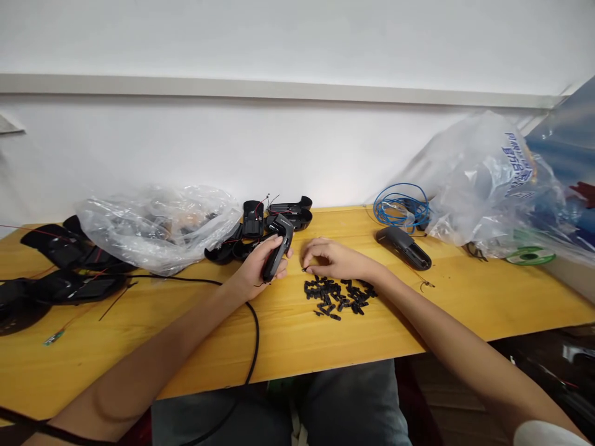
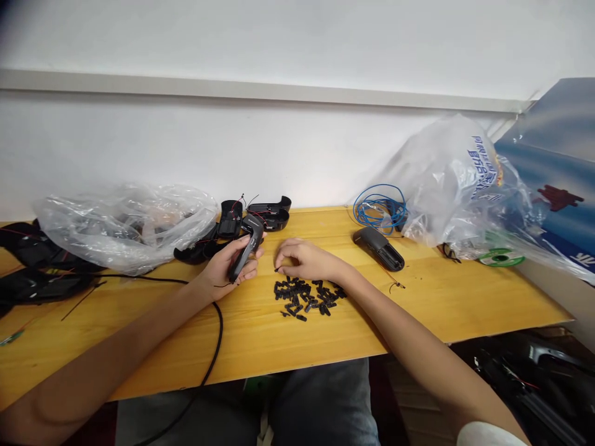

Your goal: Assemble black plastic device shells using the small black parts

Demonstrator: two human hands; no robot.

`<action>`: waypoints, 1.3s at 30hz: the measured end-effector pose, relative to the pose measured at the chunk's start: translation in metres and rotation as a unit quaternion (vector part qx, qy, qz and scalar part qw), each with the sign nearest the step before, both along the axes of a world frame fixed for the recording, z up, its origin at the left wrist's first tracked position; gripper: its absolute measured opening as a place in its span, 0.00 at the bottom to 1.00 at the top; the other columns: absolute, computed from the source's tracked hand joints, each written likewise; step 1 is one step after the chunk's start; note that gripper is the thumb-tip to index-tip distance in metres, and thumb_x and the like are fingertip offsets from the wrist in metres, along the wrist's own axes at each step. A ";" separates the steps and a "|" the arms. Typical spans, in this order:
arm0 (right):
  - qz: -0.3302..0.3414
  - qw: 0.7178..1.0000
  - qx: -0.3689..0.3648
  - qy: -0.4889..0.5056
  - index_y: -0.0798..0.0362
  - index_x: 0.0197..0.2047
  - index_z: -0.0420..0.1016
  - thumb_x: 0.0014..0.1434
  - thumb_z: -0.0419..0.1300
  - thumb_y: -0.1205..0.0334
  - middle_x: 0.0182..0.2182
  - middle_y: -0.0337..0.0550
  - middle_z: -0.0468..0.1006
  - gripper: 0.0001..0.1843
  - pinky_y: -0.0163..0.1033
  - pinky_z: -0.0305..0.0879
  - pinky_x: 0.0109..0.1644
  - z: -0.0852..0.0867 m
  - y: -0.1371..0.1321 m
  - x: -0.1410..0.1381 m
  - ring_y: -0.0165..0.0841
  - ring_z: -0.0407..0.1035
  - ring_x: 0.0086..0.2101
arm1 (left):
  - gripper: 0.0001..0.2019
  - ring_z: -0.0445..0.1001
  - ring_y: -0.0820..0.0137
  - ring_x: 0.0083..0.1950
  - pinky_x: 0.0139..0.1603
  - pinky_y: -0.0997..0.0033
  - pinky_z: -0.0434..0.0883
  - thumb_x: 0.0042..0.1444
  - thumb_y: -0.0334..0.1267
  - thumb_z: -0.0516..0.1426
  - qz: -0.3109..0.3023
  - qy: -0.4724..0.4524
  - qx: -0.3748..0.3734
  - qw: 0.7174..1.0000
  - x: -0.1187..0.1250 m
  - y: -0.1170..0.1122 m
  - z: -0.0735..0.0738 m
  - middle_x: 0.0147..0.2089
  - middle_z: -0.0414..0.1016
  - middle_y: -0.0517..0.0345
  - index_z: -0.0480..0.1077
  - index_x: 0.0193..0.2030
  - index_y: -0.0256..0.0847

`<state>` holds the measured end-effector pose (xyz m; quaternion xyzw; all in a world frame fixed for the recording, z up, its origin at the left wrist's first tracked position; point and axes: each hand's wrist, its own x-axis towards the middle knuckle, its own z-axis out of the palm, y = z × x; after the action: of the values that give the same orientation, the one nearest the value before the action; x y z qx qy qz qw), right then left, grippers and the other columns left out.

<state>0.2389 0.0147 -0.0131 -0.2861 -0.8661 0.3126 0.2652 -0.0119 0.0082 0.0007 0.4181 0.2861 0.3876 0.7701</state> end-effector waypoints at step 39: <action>-0.182 0.740 -0.493 0.419 0.52 0.41 0.91 0.48 0.87 0.61 0.37 0.40 0.89 0.18 0.24 0.79 0.40 0.018 -0.036 -0.038 0.26 0.83 0.36 | 0.23 0.77 0.62 0.46 0.48 0.67 0.74 0.52 0.54 0.74 0.201 0.146 0.104 0.963 0.016 -0.014 -0.010 0.41 0.79 0.58 0.77 0.49 0.44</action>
<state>0.2004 -0.0213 0.0046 -0.3690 -0.3237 0.7301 0.4754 0.0039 -0.0061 -0.0094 0.4816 0.4319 0.4970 0.5784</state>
